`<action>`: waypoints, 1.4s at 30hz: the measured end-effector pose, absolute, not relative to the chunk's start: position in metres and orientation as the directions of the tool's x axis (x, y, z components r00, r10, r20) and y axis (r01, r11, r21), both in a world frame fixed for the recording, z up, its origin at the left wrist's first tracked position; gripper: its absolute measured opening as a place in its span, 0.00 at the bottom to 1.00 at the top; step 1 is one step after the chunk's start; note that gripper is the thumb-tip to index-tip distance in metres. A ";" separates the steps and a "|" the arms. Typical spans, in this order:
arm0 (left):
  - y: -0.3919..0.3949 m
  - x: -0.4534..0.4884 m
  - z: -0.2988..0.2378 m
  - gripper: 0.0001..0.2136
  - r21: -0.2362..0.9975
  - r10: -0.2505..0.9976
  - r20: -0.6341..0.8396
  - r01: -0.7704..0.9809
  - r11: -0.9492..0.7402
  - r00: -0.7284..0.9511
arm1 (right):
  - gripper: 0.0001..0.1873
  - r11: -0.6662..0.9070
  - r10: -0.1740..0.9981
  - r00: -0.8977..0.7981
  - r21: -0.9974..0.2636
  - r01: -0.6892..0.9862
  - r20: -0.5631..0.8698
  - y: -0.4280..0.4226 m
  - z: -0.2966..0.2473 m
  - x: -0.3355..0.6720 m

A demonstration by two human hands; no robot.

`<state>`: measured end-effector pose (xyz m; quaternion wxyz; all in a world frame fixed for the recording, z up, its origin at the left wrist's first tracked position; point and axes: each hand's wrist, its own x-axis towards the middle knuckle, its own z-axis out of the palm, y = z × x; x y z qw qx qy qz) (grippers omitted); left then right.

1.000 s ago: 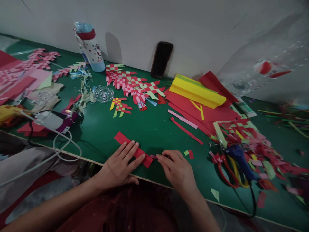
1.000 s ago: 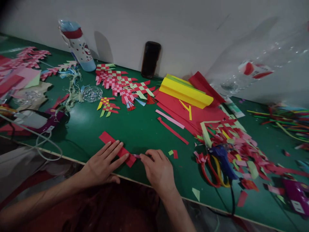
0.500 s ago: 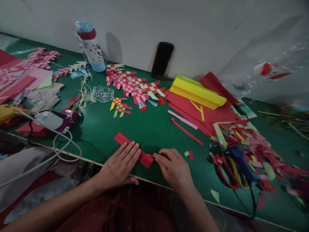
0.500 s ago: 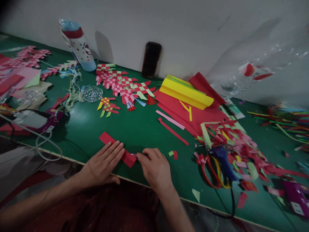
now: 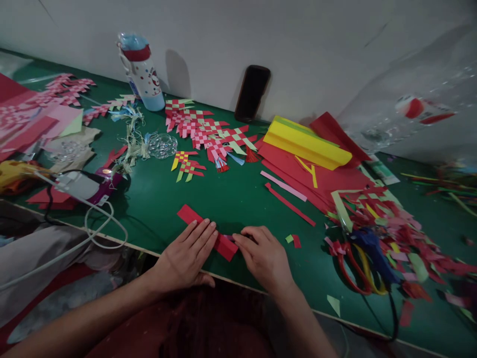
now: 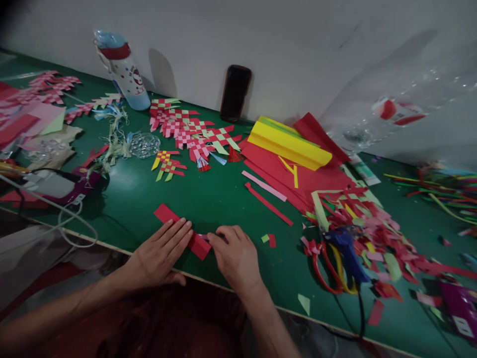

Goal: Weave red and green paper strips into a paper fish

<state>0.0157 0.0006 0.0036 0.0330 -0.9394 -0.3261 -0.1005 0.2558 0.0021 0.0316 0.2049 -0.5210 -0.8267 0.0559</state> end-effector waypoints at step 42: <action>0.011 -0.011 0.008 0.40 0.060 0.702 0.175 0.704 -0.708 0.691 | 0.10 0.488 0.869 -0.421 -0.305 0.817 0.261 0.005 0.031 0.246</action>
